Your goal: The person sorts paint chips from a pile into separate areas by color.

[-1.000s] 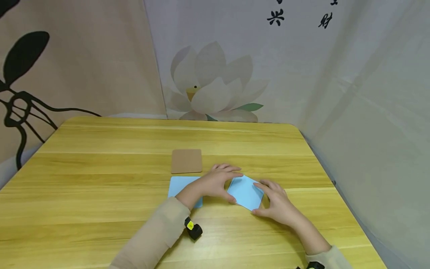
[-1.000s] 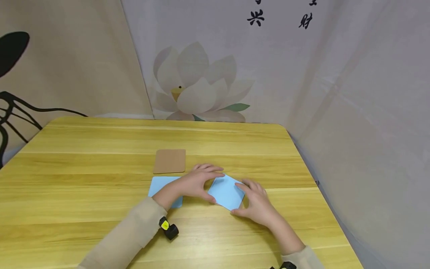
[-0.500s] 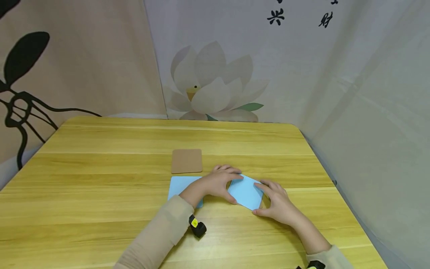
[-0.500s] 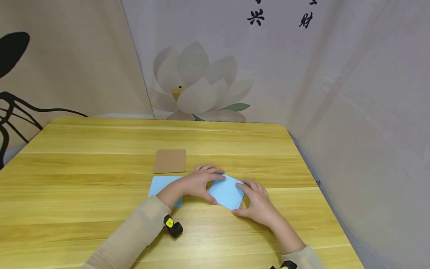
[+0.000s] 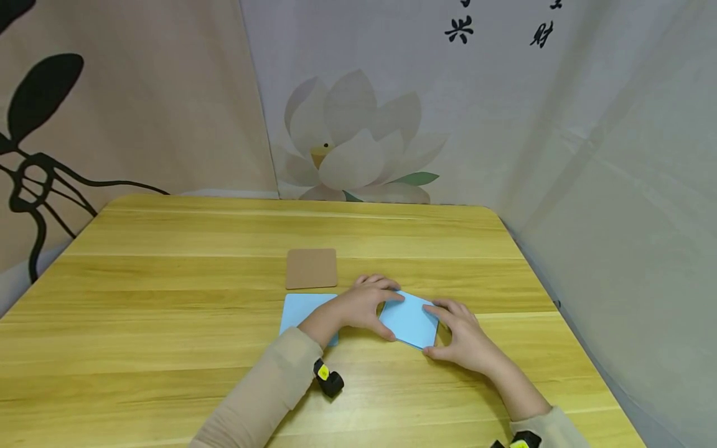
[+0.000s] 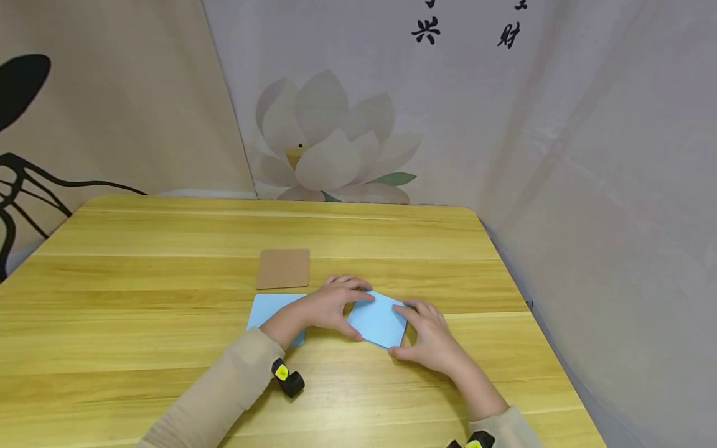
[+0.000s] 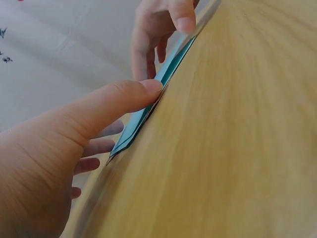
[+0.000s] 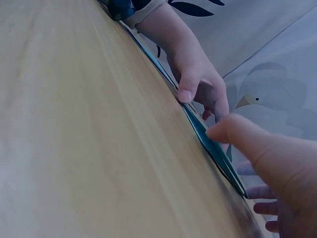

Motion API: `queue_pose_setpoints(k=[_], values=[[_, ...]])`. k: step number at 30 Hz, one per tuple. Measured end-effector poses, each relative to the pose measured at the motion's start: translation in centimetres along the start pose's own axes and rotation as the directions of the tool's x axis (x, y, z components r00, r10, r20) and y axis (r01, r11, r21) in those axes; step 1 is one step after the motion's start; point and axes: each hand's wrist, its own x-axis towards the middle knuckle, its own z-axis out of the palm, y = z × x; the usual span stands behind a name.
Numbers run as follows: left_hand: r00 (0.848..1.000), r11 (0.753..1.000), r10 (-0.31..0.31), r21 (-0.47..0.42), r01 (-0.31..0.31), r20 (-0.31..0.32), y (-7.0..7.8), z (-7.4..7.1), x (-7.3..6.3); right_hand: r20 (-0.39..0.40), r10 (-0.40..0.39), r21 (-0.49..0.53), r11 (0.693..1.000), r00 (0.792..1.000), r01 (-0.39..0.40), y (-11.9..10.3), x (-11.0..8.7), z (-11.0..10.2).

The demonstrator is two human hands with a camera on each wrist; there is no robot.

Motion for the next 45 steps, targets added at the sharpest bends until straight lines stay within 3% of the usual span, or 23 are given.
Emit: queue_pose_setpoints(k=[12, 19, 33, 45], values=[[1.0, 1.0, 0.008, -0.008, -0.008, -0.002, 0.1, 0.3, 0.1, -0.019, -0.011, 0.031, 0.999, 1.0, 0.012, 0.4, 0.0, -0.4], [0.999, 1.0, 0.027, -0.009, -0.028, -0.03, -0.1, 0.1, -0.9, 0.017, -0.036, 0.075, 0.997, 0.999, 0.035, 0.0, 0.3, -0.3], [0.995, 0.999, -0.025, -0.03, 0.022, -0.1, -1.4, -1.1, -6.6, 0.109, -0.107, 0.154, 0.984, 0.988, 0.09, -2.9, 3.0, 1.8], [0.975, 0.993, -0.117, -0.037, 0.112, -0.188, -3.0, -2.5, -11.7, 0.15, -0.217, 0.141, 0.97, 0.964, 0.197, -6.3, 6.3, 3.8]])
